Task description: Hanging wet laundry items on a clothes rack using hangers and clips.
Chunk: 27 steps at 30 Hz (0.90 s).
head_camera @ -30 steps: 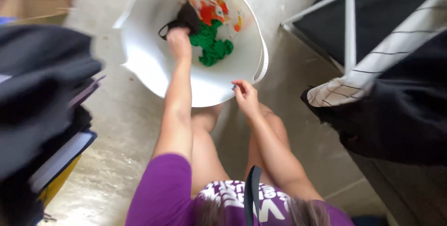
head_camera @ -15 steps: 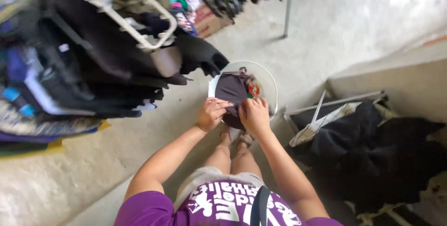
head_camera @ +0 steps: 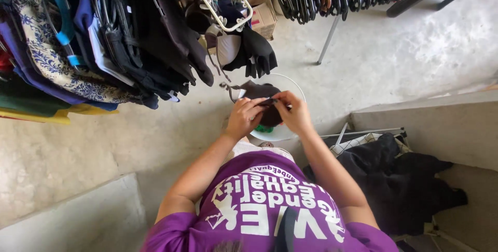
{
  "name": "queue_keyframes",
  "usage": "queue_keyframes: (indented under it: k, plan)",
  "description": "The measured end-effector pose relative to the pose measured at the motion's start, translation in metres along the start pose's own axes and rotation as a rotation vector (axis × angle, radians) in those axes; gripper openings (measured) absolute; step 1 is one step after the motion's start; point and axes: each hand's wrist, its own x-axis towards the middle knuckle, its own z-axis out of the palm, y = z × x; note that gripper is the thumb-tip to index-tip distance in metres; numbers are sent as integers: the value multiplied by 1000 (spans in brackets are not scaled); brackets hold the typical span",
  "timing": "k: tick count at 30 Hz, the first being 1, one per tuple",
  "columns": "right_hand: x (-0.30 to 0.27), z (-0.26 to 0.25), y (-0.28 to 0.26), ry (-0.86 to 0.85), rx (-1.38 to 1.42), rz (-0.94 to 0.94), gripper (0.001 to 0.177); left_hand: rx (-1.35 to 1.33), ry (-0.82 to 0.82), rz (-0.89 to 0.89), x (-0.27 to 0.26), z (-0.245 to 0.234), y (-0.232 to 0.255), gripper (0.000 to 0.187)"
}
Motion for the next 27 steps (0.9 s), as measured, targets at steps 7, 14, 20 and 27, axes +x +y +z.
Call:
queue_keyframes:
  k: [7,14,20,27]
  plan:
    - [80,-51,-57,-13,-510,-449,23,-121,232,-52,117,-67,-96,20]
    - [220,-19,-93,-26,-920,-421,28,-82,205,-734,240,49,-389,41]
    - [304,39,-85,125,-977,-344,46,121,-105,-1083,286,53,-410,99]
    - [319,95,-56,62,-890,-562,43,275,-338,-875,287,26,-383,83]
